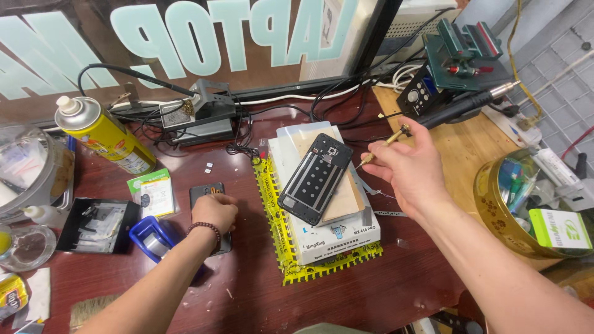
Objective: The person holds a smartphone, powers it on, then pries open the back cover and removes internal components. They use a screwdriver on the exposed chassis and peel the battery out of the phone body, placing the battery on the workbench.
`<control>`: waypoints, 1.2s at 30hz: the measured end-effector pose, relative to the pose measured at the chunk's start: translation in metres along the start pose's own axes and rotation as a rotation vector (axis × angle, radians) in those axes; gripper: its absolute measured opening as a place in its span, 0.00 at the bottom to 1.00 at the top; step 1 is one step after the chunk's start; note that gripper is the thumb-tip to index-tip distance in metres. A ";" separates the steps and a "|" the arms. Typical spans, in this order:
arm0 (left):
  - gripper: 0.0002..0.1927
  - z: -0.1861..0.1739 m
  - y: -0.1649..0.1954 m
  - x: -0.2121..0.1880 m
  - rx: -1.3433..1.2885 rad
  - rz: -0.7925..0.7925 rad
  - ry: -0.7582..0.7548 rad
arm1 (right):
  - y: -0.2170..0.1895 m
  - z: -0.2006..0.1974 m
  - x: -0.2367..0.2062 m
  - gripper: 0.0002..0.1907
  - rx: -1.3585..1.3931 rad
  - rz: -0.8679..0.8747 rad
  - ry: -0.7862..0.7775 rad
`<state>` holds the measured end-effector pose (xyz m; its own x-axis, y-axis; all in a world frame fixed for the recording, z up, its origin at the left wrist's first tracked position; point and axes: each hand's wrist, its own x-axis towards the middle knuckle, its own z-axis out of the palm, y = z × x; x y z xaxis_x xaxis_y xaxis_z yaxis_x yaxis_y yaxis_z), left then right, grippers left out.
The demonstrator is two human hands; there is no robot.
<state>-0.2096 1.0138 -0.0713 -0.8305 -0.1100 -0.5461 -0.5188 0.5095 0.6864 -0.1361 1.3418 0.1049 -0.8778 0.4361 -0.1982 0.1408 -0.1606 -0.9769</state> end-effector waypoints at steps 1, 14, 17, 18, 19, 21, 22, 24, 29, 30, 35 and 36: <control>0.10 0.004 -0.002 0.004 0.055 0.004 -0.001 | -0.002 0.000 -0.001 0.39 -0.027 -0.010 0.009; 0.13 -0.001 0.018 -0.003 0.288 0.275 0.174 | 0.003 -0.024 0.028 0.29 -0.077 -0.118 -0.002; 0.15 -0.012 0.041 -0.027 0.208 0.370 0.177 | 0.011 -0.027 0.037 0.20 -0.073 -0.130 -0.054; 0.16 -0.011 0.053 -0.034 0.170 0.412 0.177 | 0.011 -0.027 0.042 0.16 -0.067 -0.145 -0.074; 0.16 -0.010 0.064 -0.041 0.153 0.423 0.151 | 0.012 -0.026 0.046 0.15 -0.055 -0.156 -0.089; 0.16 -0.003 0.081 -0.060 0.120 0.435 0.087 | 0.015 -0.026 0.049 0.14 -0.036 -0.167 -0.114; 0.18 0.001 0.089 -0.069 0.135 0.425 0.064 | 0.015 -0.026 0.051 0.14 -0.026 -0.164 -0.133; 0.20 0.009 0.104 -0.085 0.165 0.411 0.019 | 0.014 -0.026 0.054 0.13 -0.003 -0.164 -0.167; 0.45 0.025 0.128 -0.129 0.370 0.508 0.060 | 0.012 -0.026 0.053 0.11 -0.054 -0.136 -0.202; 0.52 0.027 0.133 -0.136 0.418 0.525 0.068 | 0.013 -0.025 0.052 0.11 -0.069 -0.125 -0.206; 0.44 0.029 0.152 -0.159 0.609 0.387 0.034 | 0.016 -0.023 0.050 0.11 -0.073 -0.112 -0.232; 0.42 0.029 0.154 -0.161 0.637 0.373 0.026 | 0.016 -0.023 0.049 0.11 -0.058 -0.106 -0.241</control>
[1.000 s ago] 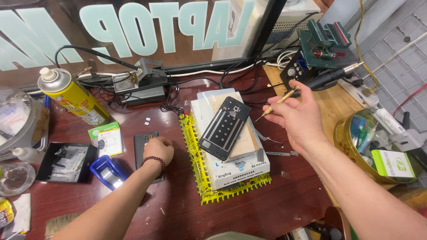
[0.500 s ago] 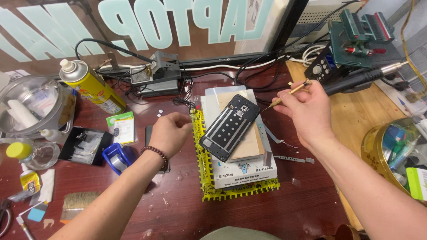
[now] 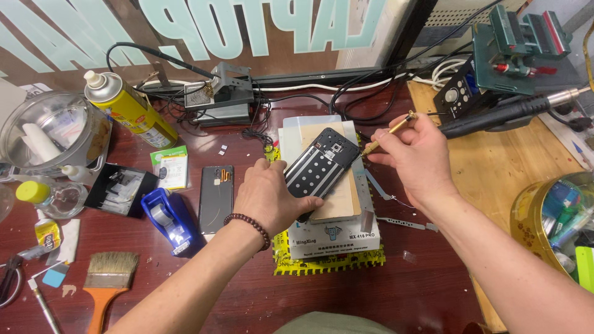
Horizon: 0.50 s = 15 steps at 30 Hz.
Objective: The person holds a smartphone, powers it on, then pries open the back cover and removes internal components. They use a screwdriver on the exposed chassis and peel the battery out of the phone body, placing the battery on the workbench.
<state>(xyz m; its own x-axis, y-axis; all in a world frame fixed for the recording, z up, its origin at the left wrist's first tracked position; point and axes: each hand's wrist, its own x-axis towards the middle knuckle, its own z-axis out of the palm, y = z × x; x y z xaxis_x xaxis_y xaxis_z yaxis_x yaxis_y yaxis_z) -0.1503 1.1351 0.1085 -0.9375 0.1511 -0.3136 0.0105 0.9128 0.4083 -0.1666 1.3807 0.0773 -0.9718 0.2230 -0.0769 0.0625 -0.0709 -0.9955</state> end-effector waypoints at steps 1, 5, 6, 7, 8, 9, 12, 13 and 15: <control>0.41 -0.001 0.002 -0.001 0.007 -0.001 0.000 | 0.001 0.001 -0.001 0.11 -0.003 0.000 0.000; 0.36 0.000 0.006 0.003 -0.027 -0.016 0.035 | 0.001 0.008 -0.003 0.11 -0.007 -0.002 -0.001; 0.34 0.000 0.006 0.005 -0.048 -0.026 0.056 | 0.001 0.010 -0.003 0.11 -0.002 -0.003 -0.005; 0.33 0.000 0.005 0.007 -0.063 -0.035 0.065 | 0.002 0.012 -0.002 0.11 0.007 0.006 -0.008; 0.32 0.000 0.005 0.008 -0.080 -0.044 0.070 | 0.002 0.014 -0.003 0.10 0.015 0.017 -0.010; 0.31 0.000 0.005 0.009 -0.096 -0.053 0.075 | 0.003 0.015 -0.004 0.10 0.022 0.030 -0.012; 0.28 -0.003 0.005 0.008 -0.118 -0.012 0.131 | 0.008 0.019 -0.001 0.10 0.094 0.035 -0.038; 0.29 -0.004 0.006 0.006 -0.099 -0.022 0.105 | 0.010 0.020 -0.001 0.10 0.105 0.039 -0.029; 0.32 -0.005 0.010 0.003 -0.065 -0.043 0.055 | 0.014 0.022 0.000 0.10 0.126 0.046 -0.012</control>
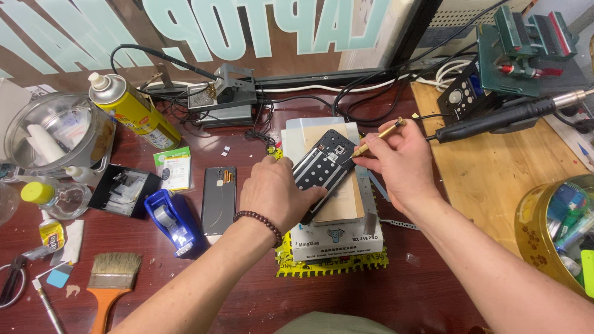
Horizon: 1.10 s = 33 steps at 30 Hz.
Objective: The person holds a smartphone, powers it on, then pries open the back cover and removes internal components. They use a screwdriver on the exposed chassis and peel the battery out of the phone body, placing the battery on the workbench.
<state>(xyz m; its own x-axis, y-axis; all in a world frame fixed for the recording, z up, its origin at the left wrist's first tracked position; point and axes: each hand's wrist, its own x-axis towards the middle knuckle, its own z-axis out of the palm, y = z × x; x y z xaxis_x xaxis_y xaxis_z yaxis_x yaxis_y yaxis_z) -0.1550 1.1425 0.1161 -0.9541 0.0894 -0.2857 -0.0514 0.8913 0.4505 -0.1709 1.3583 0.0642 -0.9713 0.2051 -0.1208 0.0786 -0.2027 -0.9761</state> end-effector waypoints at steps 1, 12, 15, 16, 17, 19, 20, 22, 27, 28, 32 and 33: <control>0.35 0.000 0.003 0.000 0.051 0.017 -0.015 | 0.002 0.000 0.001 0.10 0.007 0.005 0.000; 0.38 0.004 0.014 -0.001 0.199 0.131 0.008 | 0.001 0.005 0.005 0.11 -0.133 -0.021 -0.019; 0.38 0.003 0.014 -0.001 0.213 0.127 -0.008 | -0.002 0.008 0.004 0.11 -0.192 -0.029 -0.030; 0.38 0.003 0.013 -0.001 0.192 0.109 -0.030 | -0.003 0.008 0.004 0.11 -0.200 -0.026 -0.027; 0.38 0.002 0.013 0.000 0.174 0.092 -0.051 | -0.004 0.009 0.005 0.11 -0.206 -0.023 -0.024; 0.40 0.001 0.010 0.001 0.145 0.087 -0.068 | -0.004 0.008 0.006 0.10 -0.172 0.002 -0.016; 0.40 0.001 0.009 0.002 0.131 0.097 -0.064 | -0.005 0.007 0.006 0.10 -0.135 0.025 -0.013; 0.40 0.000 0.002 0.005 0.101 0.079 -0.076 | -0.004 0.005 0.009 0.11 -0.093 0.045 0.002; 0.28 0.001 -0.017 0.020 -0.152 -0.033 -0.122 | -0.004 -0.008 0.017 0.11 -0.023 0.096 0.107; 0.26 0.002 -0.020 0.024 -0.172 -0.036 -0.122 | -0.003 -0.009 0.018 0.11 -0.058 0.119 0.086; 0.20 0.007 -0.031 0.035 -0.250 -0.045 -0.133 | 0.004 -0.012 0.010 0.09 -0.273 0.211 0.049; 0.19 0.008 -0.033 0.037 -0.267 -0.050 -0.139 | 0.006 -0.011 0.006 0.09 -0.344 0.237 0.050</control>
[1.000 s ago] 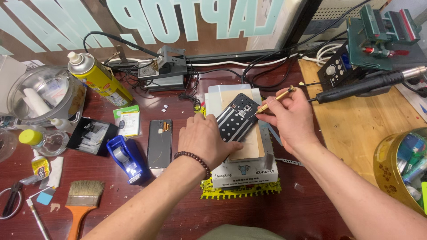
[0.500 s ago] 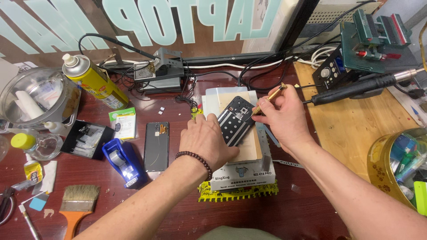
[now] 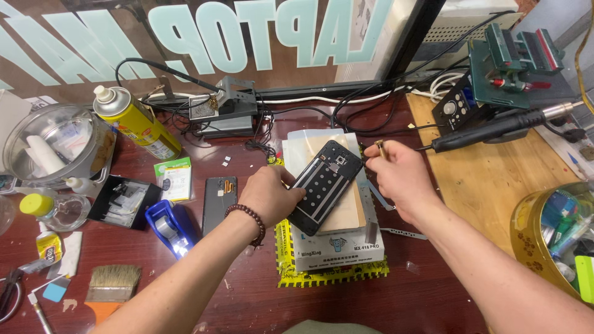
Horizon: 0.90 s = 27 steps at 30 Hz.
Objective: The person holds a smartphone, powers it on, then pries open the back cover and removes internal components. They use a screwdriver on the exposed chassis and peel the battery out of the phone body, placing the battery on the workbench.
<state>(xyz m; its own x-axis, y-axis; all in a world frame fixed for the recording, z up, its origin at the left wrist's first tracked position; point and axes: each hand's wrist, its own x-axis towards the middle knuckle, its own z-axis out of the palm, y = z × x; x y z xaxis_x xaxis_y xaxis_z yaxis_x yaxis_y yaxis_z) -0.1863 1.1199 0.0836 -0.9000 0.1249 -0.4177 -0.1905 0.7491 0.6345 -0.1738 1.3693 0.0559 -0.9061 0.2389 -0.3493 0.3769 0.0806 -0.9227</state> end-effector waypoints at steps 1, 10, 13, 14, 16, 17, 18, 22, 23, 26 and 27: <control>0.19 0.000 -0.002 0.002 -0.014 0.008 -0.016 | 0.002 0.002 -0.003 0.09 -0.033 -0.039 0.009; 0.07 0.003 -0.018 0.008 -0.581 -0.168 -0.356 | 0.004 0.011 -0.017 0.12 0.067 0.118 -0.020; 0.06 0.005 -0.026 0.008 -0.734 -0.216 -0.416 | 0.004 0.011 -0.023 0.11 0.000 0.098 0.005; 0.06 0.005 -0.029 0.008 -0.761 -0.231 -0.427 | 0.005 0.011 -0.027 0.10 -0.034 0.090 0.017; 0.06 0.004 -0.035 0.008 -0.832 -0.230 -0.464 | 0.004 0.013 -0.033 0.10 -0.078 0.051 0.052; 0.06 0.002 -0.038 0.008 -0.878 -0.215 -0.492 | 0.002 0.014 -0.037 0.09 -0.092 0.020 0.076; 0.06 0.001 -0.041 0.007 -0.923 -0.200 -0.519 | 0.000 0.015 -0.040 0.09 -0.104 -0.010 0.099; 0.02 0.000 -0.039 0.006 -1.080 -0.165 -0.547 | -0.014 0.013 -0.051 0.10 0.207 0.012 -0.111; 0.02 0.000 -0.036 0.006 -1.091 -0.169 -0.538 | -0.017 0.017 -0.052 0.09 0.227 0.006 -0.136; 0.02 -0.003 -0.025 0.000 -1.157 -0.126 -0.525 | -0.030 0.023 -0.051 0.09 0.290 0.006 -0.173; 0.02 -0.004 -0.021 -0.002 -1.185 -0.104 -0.525 | -0.033 0.024 -0.051 0.09 0.311 0.012 -0.178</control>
<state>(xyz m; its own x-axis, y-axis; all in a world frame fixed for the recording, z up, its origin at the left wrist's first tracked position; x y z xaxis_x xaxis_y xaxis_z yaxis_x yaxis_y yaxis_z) -0.1820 1.1015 0.0740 -0.6517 0.5411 -0.5315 -0.7208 -0.2234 0.6562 -0.1447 1.3312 0.1006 -0.9315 0.0633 -0.3582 0.3362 -0.2260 -0.9143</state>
